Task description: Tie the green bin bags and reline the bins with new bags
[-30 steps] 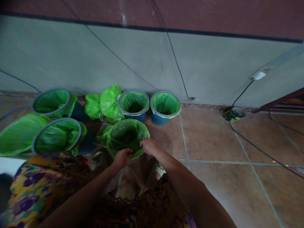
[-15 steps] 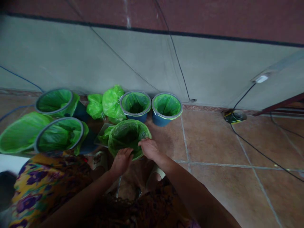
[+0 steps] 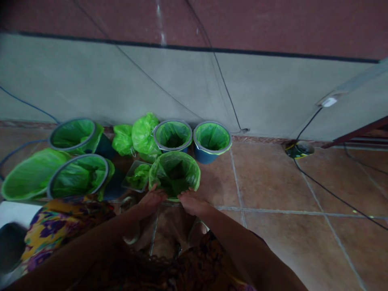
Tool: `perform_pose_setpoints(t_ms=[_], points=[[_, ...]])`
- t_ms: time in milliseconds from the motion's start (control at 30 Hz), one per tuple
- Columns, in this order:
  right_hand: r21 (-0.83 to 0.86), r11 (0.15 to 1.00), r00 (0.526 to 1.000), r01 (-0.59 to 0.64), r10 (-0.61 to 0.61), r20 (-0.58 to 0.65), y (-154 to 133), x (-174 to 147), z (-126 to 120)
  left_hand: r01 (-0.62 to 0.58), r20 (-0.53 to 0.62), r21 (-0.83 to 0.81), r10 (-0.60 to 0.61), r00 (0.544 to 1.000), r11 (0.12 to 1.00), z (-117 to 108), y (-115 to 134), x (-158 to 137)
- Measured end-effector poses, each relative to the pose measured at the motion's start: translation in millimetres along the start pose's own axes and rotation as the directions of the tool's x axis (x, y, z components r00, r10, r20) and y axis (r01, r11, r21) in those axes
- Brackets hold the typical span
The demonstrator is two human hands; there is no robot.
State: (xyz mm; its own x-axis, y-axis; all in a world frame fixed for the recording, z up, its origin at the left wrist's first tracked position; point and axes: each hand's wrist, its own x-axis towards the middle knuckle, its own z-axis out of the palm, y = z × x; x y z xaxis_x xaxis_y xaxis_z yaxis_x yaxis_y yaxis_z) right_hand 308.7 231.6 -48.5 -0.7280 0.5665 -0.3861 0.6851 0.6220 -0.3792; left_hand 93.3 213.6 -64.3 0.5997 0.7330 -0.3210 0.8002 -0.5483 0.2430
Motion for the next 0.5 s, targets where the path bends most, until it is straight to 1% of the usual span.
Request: perform_pose_setpoints(t_ms=[67, 100, 133, 200, 267, 333, 400, 500], points=[[0.084, 0.996, 0.999, 0.015, -0.012, -0.035, -4, -5, -11, -0.024, -0.046, 0.032, 0.025, 0.999, 0.999, -12, -17, 0], [0.126, 0.992, 0.998, 0.008, 0.001, -0.069, -3, -8, -17, -0.001, -0.075, 0.049, 0.005, 0.997, 0.999, -18, -23, 0], [0.163, 0.987, 0.994, -0.014, 0.032, -0.107, -1, -12, -24, 0.034, -0.104, 0.062, -0.028, 0.994, 0.997, -23, -26, 0], [0.213, 0.972, 0.977, -0.099, 0.136, -0.164, 10, -19, -37, 0.110, -0.160, 0.064, -0.099, 0.982, 0.992, -29, -25, -2], [0.229, 0.955, 0.961, -0.187, 0.226, -0.159, 24, -26, -45, 0.136, -0.199, 0.022, -0.129, 0.972, 0.990, -30, -13, -5], [0.217, 0.950, 0.963, -0.225, 0.251, -0.102, 36, -32, -45, 0.111, -0.226, -0.041, -0.117, 0.967, 0.993, -27, 6, -6], [0.198, 0.954, 0.971, -0.223, 0.236, -0.043, 43, -32, -39, 0.067, -0.241, -0.087, -0.086, 0.967, 0.994, -21, 26, -3], [0.165, 0.971, 0.984, -0.172, 0.176, -0.014, 45, -25, -23, 0.021, -0.222, -0.094, -0.041, 0.974, 0.995, -9, 48, 5]])
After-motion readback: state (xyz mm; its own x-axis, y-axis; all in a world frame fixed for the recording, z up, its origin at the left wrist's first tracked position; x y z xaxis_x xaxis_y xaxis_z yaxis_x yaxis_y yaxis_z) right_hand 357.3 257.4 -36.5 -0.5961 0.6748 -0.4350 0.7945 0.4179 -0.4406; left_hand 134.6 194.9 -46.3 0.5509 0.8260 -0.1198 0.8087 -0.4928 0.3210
